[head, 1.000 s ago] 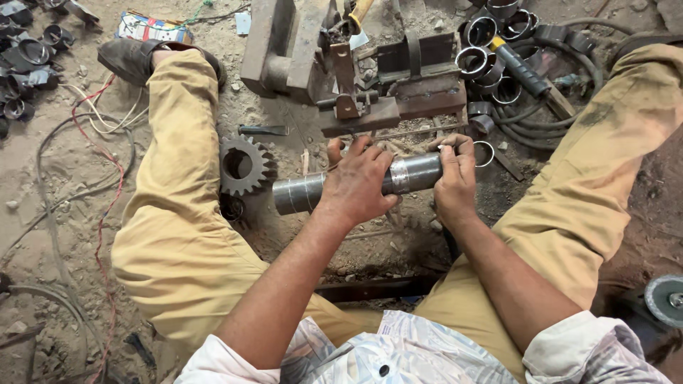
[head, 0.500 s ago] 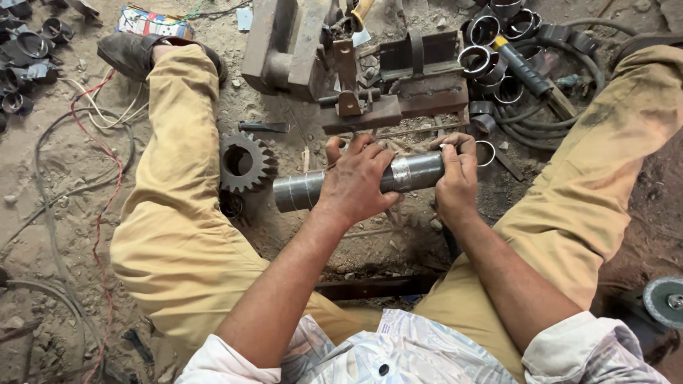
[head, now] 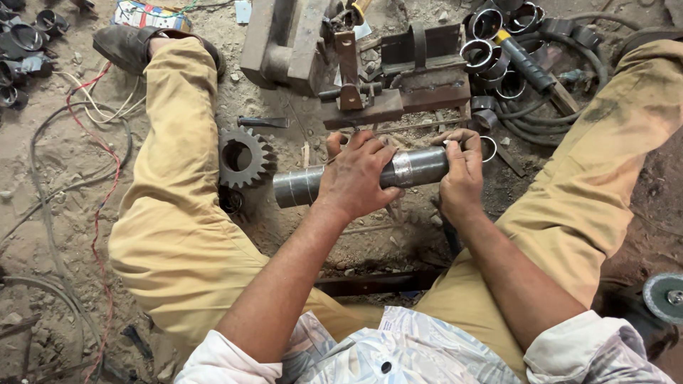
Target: The person marks a cylindrical metal pipe with a white marker, drawing multiple circumferential lines along its length. The person rotates the pipe repeatedly to apply the lines evenly around the circumference.
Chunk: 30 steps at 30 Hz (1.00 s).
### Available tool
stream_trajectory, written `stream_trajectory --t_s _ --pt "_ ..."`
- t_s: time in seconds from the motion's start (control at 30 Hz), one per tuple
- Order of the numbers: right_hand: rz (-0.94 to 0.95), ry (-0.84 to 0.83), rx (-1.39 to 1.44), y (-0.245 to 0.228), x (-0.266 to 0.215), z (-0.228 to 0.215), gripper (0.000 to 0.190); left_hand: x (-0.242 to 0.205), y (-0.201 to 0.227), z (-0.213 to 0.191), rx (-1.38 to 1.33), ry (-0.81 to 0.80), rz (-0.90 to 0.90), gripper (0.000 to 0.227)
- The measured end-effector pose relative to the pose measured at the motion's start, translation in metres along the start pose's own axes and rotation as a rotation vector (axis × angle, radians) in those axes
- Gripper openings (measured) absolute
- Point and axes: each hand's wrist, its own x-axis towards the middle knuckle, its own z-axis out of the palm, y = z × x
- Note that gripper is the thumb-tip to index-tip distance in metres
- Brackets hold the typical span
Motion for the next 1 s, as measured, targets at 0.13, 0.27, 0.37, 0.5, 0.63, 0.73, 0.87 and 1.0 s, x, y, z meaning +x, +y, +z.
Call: stream_trajectory --t_s 0.13,0.27,0.37,0.5,0.63,0.73,0.87,1.0 --pt "0.015 -0.015 -0.133 -0.017 0.002 -0.007 0.008 0.001 0.000 0.000 0.004 -0.034 -0.010 0.076" --pt "-0.189 -0.158 -0.505 -0.042 0.002 -0.017 0.005 0.002 -0.001 0.000 -0.006 -0.047 -0.011 0.077" --pt "-0.222 -0.206 -0.606 -0.052 -0.003 -0.012 0.008 0.001 -0.001 -0.001 -0.008 -0.063 -0.017 0.076" --pt "-0.286 -0.220 -0.785 -0.060 -0.003 -0.002 0.012 0.001 0.000 -0.004 -0.012 -0.038 -0.002 0.076" --pt "-0.266 -0.230 -0.786 -0.063 -0.002 0.007 0.013 -0.002 0.000 -0.006 -0.045 -0.045 -0.010 0.073" --pt "-0.324 -0.239 -0.854 -0.065 -0.002 0.010 0.014 -0.002 0.000 -0.007 -0.070 -0.001 0.009 0.072" --pt "-0.361 -0.243 -0.899 -0.067 -0.004 0.015 0.013 -0.004 -0.001 -0.010 -0.082 -0.005 0.013 0.070" --pt "-0.387 -0.259 -0.947 -0.070 -0.004 0.021 0.012 -0.003 0.001 -0.013 -0.060 -0.068 -0.008 0.069"
